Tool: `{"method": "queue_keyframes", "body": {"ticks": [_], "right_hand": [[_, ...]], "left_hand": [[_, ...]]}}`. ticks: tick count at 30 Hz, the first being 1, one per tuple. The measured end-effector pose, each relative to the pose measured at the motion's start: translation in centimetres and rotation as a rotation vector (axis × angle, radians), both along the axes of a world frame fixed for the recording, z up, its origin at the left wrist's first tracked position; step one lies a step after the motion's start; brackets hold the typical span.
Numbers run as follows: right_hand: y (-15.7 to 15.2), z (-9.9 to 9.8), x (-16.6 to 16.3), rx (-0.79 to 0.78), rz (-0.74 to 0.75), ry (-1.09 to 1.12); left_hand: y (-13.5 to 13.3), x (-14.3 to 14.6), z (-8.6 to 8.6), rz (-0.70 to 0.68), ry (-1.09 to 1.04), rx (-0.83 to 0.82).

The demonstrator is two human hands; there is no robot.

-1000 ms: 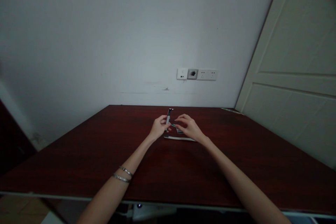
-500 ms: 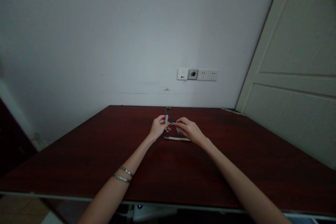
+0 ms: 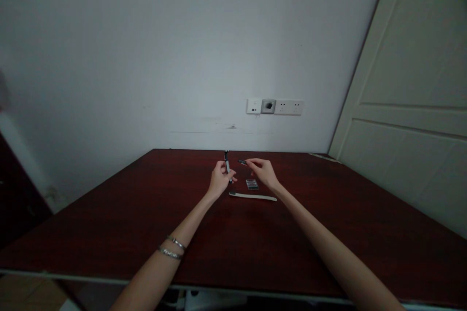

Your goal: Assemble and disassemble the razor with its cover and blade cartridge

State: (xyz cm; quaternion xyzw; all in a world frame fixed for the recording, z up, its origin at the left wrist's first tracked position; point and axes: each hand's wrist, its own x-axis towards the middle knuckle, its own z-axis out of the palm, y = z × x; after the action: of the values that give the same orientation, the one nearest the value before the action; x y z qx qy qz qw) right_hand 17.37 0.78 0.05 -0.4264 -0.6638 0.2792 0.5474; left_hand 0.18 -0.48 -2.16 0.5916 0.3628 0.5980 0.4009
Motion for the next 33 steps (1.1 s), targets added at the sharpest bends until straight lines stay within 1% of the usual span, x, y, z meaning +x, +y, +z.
{"method": "queue_keyframes", "body": {"ticks": [3, 7, 11, 14, 17, 22, 25, 29, 33], "right_hand": [[0.8, 0.0, 0.1, -0.014, 0.004, 0.016], [1.4, 0.0, 0.4, -0.013, 0.014, 0.029], [1.5, 0.5, 0.4, -0.021, 0.002, 0.044], [1.5, 1.1, 0.3, -0.025, 0.007, 0.061], [1.5, 1.4, 0.0, -0.034, 0.011, 0.082], [1.1, 1.7, -0.2, -0.064, 0.054, 0.112], [0.6, 1.8, -0.1, -0.076, 0.094, 0.106], [0.1, 1.8, 0.0, -0.074, 0.132, 0.101], [-0.5, 1.8, -0.2, -0.061, 0.148, 0.080]], "left_hand": [[0.1, 0.0, -0.2, 0.004, 0.030, -0.004], [-0.2, -0.1, 0.0, 0.021, 0.046, -0.007], [-0.5, -0.1, 0.4, 0.054, 0.037, -0.015], [-0.7, -0.1, 0.4, 0.068, 0.081, 0.018], [-0.7, -0.1, 0.0, 0.096, 0.169, 0.078], [-1.0, -0.1, -0.7, 0.129, 0.399, 0.172], [-1.4, 0.0, -0.8, 0.188, 0.526, 0.226], [-1.8, 0.5, -0.9, 0.262, 0.597, 0.263], [-2.1, 0.9, -1.0, 0.292, 0.665, 0.260]]}}
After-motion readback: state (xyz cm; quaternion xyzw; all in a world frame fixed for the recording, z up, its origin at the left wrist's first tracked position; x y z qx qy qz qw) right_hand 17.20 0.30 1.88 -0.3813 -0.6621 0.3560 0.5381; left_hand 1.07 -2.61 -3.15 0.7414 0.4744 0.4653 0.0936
